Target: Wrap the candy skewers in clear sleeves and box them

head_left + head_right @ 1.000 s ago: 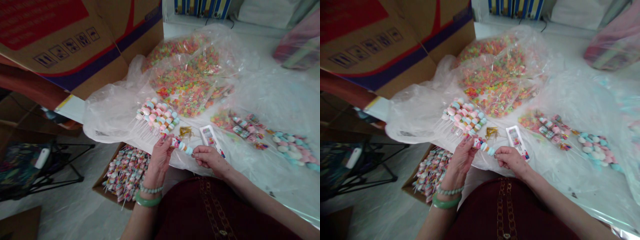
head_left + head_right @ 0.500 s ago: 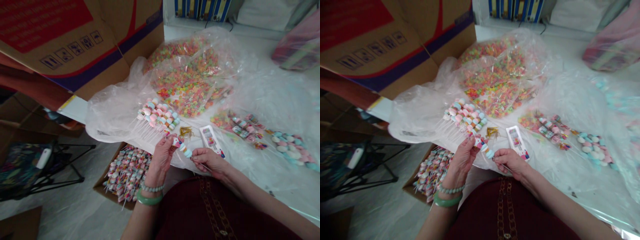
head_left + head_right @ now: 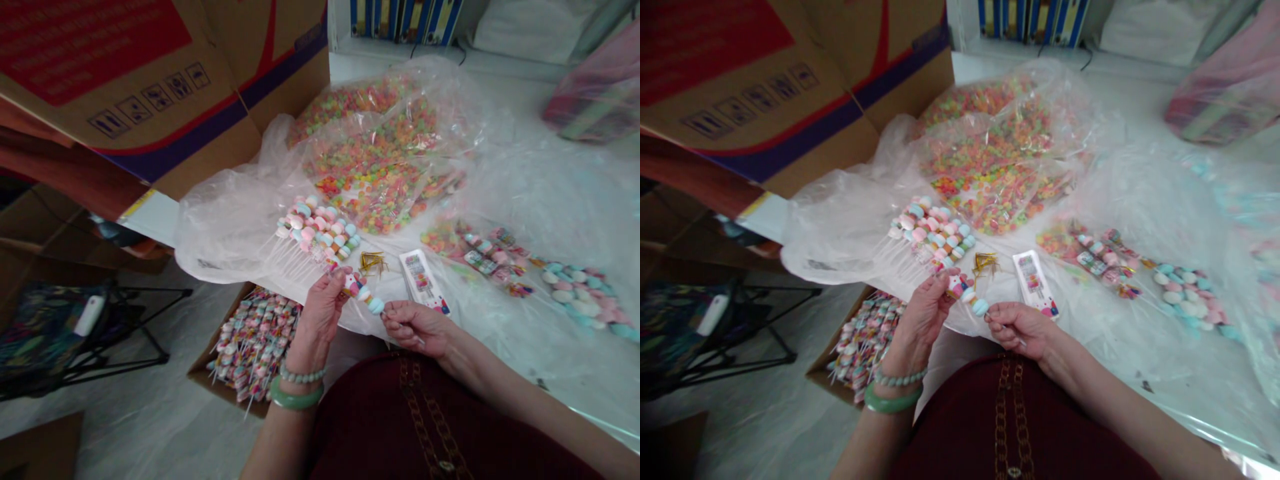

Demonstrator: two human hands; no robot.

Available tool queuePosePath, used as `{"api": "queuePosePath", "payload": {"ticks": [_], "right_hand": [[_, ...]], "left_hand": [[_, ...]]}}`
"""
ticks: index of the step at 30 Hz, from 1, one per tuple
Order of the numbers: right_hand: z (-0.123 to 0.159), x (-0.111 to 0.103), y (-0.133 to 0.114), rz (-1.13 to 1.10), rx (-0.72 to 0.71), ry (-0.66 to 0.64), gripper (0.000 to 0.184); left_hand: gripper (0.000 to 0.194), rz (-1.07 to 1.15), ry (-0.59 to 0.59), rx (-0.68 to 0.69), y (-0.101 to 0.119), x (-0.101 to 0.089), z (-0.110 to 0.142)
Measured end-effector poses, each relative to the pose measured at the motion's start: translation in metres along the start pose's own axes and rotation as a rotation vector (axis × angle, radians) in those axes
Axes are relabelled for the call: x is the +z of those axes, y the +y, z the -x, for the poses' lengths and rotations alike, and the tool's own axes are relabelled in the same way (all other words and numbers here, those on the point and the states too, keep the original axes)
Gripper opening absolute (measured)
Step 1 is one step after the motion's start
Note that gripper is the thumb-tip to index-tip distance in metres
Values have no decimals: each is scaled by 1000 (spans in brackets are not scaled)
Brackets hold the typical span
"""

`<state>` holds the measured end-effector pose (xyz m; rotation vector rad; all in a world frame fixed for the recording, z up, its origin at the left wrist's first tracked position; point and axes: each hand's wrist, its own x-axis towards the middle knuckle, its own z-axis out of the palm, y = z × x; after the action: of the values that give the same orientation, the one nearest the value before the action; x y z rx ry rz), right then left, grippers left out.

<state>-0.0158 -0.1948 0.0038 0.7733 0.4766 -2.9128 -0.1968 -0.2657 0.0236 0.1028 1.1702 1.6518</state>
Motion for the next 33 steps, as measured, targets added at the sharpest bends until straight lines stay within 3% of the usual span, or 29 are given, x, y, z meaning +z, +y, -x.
{"api": "queuePosePath", "payload": {"ticks": [6, 10, 20, 26, 33], "right_hand": [[-2, -1, 4, 44, 16, -49, 16], [0, -3, 3, -11, 53, -70, 15], [-1, -6, -3, -109, 35, -109, 16], [3, -2, -6, 6, -63, 63, 17], [-3, 21, 1, 210, -219, 281, 17]], "left_hand": [[30, 15, -35, 29, -6, 6, 3], [34, 63, 12, 36, -7, 7, 3], [31, -18, -52, 8, -7, 5, 2], [31, 6, -25, -14, -7, 5, 1], [32, 18, -39, -50, -14, 14, 5]]}}
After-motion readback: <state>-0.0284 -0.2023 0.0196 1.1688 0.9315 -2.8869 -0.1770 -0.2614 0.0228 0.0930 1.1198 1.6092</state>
